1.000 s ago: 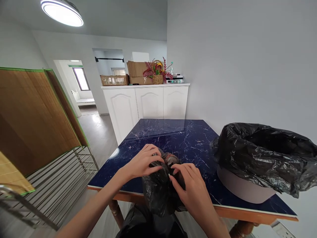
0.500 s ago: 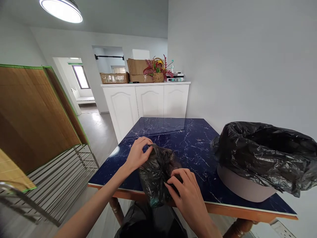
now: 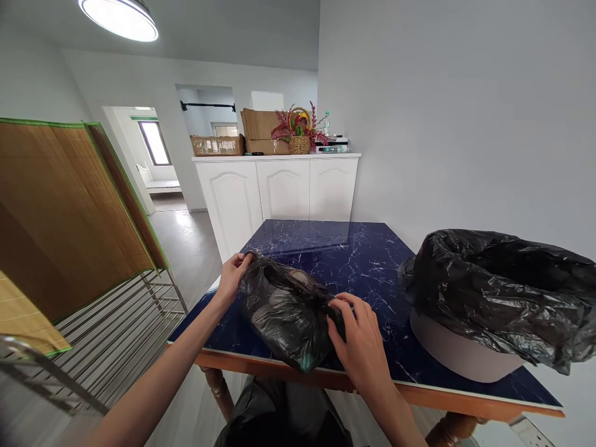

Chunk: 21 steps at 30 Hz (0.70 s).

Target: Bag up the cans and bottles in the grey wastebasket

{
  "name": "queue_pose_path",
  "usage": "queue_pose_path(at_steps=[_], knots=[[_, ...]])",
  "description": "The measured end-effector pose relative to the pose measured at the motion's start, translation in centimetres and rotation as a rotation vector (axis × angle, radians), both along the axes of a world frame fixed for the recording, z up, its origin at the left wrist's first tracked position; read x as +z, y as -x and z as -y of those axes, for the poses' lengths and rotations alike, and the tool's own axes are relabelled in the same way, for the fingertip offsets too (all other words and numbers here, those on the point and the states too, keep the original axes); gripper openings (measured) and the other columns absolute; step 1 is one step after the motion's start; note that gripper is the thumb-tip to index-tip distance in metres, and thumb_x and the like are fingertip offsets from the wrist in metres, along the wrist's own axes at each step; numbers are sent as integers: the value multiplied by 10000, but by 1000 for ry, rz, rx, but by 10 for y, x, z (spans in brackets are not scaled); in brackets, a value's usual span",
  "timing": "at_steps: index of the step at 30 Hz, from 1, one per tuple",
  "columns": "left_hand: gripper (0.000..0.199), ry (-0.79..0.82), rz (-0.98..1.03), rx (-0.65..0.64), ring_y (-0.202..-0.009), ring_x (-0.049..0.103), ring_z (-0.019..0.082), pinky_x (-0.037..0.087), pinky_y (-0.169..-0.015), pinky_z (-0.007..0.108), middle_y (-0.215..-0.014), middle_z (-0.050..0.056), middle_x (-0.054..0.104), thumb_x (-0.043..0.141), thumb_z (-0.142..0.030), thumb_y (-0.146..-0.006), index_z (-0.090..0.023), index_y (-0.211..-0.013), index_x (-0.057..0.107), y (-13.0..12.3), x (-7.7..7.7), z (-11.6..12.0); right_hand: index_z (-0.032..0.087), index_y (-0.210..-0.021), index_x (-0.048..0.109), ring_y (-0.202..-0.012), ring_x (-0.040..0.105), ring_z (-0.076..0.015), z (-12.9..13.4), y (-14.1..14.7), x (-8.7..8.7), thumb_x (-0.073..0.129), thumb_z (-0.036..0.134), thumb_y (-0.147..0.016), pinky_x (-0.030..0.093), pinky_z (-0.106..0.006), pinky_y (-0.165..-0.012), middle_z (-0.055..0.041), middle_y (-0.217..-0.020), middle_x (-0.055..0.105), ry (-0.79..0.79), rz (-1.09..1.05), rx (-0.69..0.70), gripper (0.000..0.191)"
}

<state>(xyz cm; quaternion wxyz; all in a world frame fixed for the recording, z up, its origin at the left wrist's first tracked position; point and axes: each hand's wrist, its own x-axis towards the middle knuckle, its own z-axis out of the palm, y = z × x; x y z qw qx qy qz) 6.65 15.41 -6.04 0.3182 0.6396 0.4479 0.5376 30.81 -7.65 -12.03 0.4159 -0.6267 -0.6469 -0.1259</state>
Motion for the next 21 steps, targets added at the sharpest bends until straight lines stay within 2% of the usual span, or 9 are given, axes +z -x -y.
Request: queue_pose_path(at_steps=[3, 6, 9, 12, 14, 16, 17, 19, 21], knots=[[296, -64, -53, -2, -958, 703, 268, 555, -848, 379, -1003, 99, 745, 678, -472, -904, -193, -1000, 659, 1, 3, 4, 284, -1489, 463, -1388, 543, -304, 1, 20, 14, 522, 322, -1087, 518, -511, -1108, -147, -1461, 565, 1, -106, 116, 407], [370, -177, -82, 43, -1204, 641, 300, 516, -1034, 457, -1282, 157, 657, 673, -327, -900, -187, -1233, 593, -2, 6, 21, 305, -1608, 335, -1425, 524, -329, 1, 33, 19, 561, 386, -1071, 523, -537, -1114, -150, -1527, 534, 48, -128, 155, 588], [344, -468, -153, 48, -1350, 544, 291, 431, -1161, 497, -1377, 162, 572, 590, -220, -952, -203, -1293, 547, -2, 9, 51, 285, -1640, 284, -1308, 602, -335, -3, 34, 16, 597, 405, -1045, 568, -531, -1028, -152, -1407, 604, 97, -161, 127, 682], [292, -763, -381, -156, -1282, 600, 265, 446, -1137, 487, -1305, 128, 642, 518, -162, -1007, -237, -1286, 557, 2, 15, 81, 291, -1504, 469, -1097, 665, -283, -2, 29, 14, 552, 262, -1029, 589, -473, -932, -75, -1106, 671, 140, -188, 147, 483], [328, -827, -619, -388, -1284, 612, 279, 429, -1152, 494, -1308, 114, 682, 597, -247, -1008, -250, -1335, 562, 5, 19, 92, 296, -1278, 617, -1021, 656, -265, 4, 25, 16, 518, 168, -997, 581, -441, -884, -51, -1008, 660, 151, -175, 187, 325], [423, -841, -844, -539, -1314, 596, 318, 402, -1174, 521, -1330, 126, 695, 685, -350, -979, -234, -1372, 580, 8, 23, 93, 290, -1103, 663, -999, 640, -259, 14, 21, 19, 518, 132, -979, 572, -408, -833, -57, -1007, 661, 146, -174, 243, 248], [422, -840, -920, -551, -1316, 592, 332, 395, -1174, 534, -1324, 130, 703, 703, -351, -968, -226, -1360, 607, 11, 24, 90, 288, -1064, 669, -993, 635, -256, 20, 18, 20, 526, 129, -979, 569, -390, -807, -63, -1018, 664, 135, -187, 274, 230], [349, -815, -991, -511, -1282, 609, 333, 401, -1154, 547, -1253, 113, 738, 686, -203, -935, -231, -1283, 673, 18, 28, 80, 284, -1009, 674, -972, 634, -253, 33, 11, 22, 547, 142, -985, 566, -367, -764, -76, -1020, 665, 98, -219, 329, 192], [465, -750, -955, -461, -1221, 644, 312, 435, -1112, 538, -1176, 74, 772, 609, -20, -828, -259, -1213, 714, 25, 35, 69, 281, -943, 668, -914, 637, -249, 46, 2, 22, 574, 178, -990, 566, -354, -711, -84, -992, 651, 79, -227, 368, 147]])
